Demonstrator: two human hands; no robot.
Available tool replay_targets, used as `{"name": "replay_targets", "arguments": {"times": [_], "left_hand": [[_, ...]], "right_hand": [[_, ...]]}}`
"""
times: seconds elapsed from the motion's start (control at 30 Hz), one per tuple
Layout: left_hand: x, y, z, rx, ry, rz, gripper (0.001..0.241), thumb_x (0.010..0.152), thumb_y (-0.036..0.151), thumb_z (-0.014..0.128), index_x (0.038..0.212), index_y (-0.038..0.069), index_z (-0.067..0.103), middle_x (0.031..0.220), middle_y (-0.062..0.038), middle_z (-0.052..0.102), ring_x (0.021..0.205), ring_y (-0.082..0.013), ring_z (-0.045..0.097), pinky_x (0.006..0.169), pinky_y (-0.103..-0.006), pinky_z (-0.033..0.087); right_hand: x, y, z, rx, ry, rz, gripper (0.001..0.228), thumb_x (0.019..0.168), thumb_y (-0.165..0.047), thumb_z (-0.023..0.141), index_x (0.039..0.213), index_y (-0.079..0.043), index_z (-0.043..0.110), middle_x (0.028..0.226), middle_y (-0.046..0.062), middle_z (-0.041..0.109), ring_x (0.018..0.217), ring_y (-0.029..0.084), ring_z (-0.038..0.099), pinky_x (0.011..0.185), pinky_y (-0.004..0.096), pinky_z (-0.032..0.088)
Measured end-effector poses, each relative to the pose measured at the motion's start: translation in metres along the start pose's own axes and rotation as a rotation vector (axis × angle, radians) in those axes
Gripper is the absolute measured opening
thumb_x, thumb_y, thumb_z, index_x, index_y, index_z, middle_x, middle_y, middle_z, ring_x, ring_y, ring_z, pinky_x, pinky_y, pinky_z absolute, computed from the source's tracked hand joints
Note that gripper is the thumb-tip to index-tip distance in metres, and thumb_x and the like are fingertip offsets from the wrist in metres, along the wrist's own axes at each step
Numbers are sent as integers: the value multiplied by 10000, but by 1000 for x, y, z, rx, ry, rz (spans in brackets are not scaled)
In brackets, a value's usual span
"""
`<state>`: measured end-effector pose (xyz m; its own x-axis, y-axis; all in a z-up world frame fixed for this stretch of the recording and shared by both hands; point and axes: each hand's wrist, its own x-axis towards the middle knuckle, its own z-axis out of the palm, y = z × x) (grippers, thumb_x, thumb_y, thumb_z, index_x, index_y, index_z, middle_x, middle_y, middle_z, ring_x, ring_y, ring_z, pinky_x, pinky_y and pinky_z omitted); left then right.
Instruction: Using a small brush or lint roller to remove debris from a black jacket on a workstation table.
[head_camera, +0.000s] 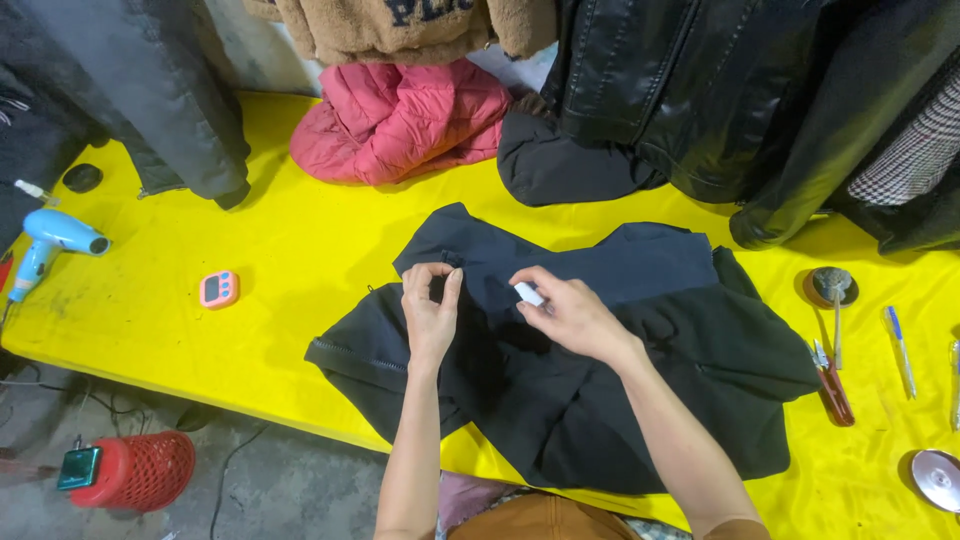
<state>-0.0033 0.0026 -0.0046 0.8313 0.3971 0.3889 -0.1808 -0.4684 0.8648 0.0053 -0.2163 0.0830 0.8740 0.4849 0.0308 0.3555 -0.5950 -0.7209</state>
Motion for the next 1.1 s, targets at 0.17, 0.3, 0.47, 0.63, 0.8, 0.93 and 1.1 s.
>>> {"name": "replay_targets", "arguments": {"times": [0.17, 0.3, 0.47, 0.63, 0.8, 0.93, 1.1], "left_hand": [[-1, -9, -2, 13, 2, -8, 30, 1005, 150, 686, 1015, 175, 698, 988, -19, 663, 1102, -211, 600, 983, -396, 524], [-1, -21, 4, 14, 0, -5, 11, 1008, 163, 690, 1002, 170, 696, 976, -19, 664, 1090, -211, 604, 970, -395, 525], [-7, -25, 16, 97, -23, -292, 205, 984, 369, 599, 1080, 193, 641, 1190, -13, 664, 1137, -205, 587, 1077, -380, 490], [-19, -53, 32, 158, -65, -403, 429, 902, 563, 607, 1163, 222, 589, 1349, -32, 591, 1258, -255, 513, 1122, -455, 431], [-27, -95, 48, 262, -28, -258, 369, 919, 516, 639, 1105, 198, 614, 1257, -41, 648, 1185, -263, 556, 1082, -449, 460], [-30, -98, 47, 263, -32, -229, 375, 929, 509, 633, 1107, 179, 615, 1235, -61, 646, 1185, -277, 552, 1051, -460, 477], [-28, -98, 47, 277, -50, -240, 403, 925, 525, 622, 1128, 177, 620, 1267, -53, 648, 1196, -273, 555, 1065, -454, 478]], "right_hand": [[-14, 37, 1, 164, 88, 130, 400, 942, -205, 629, 1313, -304, 516, 795, 148, 770, 728, 280, 804, 676, 417, 631], [-44, 114, -19, 409, 383, 89, 436, 926, 35, 605, 1315, -123, 485, 796, 149, 718, 690, 237, 757, 646, 374, 628], [-101, 159, -80, 456, 928, 523, 406, 1024, 42, 543, 1290, -226, 394, 1254, 59, 437, 955, 136, 552, 867, 225, 529], [-176, 270, -100, -119, 1095, 571, 372, 1140, 70, 580, 1320, -111, 309, 1165, 231, 547, 960, 277, 622, 707, 340, 473], [-220, 350, -99, -259, 1217, 415, 357, 1115, 206, 474, 1278, -46, 282, 1009, 349, 614, 755, 383, 634, 607, 484, 470], [-224, 363, -88, -230, 1215, 443, 335, 1129, 191, 464, 1263, -53, 278, 1028, 295, 549, 796, 341, 575, 618, 438, 422], [-221, 383, -80, -288, 1241, 552, 305, 1165, 146, 529, 1240, -51, 309, 930, 199, 504, 738, 260, 506, 557, 403, 330]]}}
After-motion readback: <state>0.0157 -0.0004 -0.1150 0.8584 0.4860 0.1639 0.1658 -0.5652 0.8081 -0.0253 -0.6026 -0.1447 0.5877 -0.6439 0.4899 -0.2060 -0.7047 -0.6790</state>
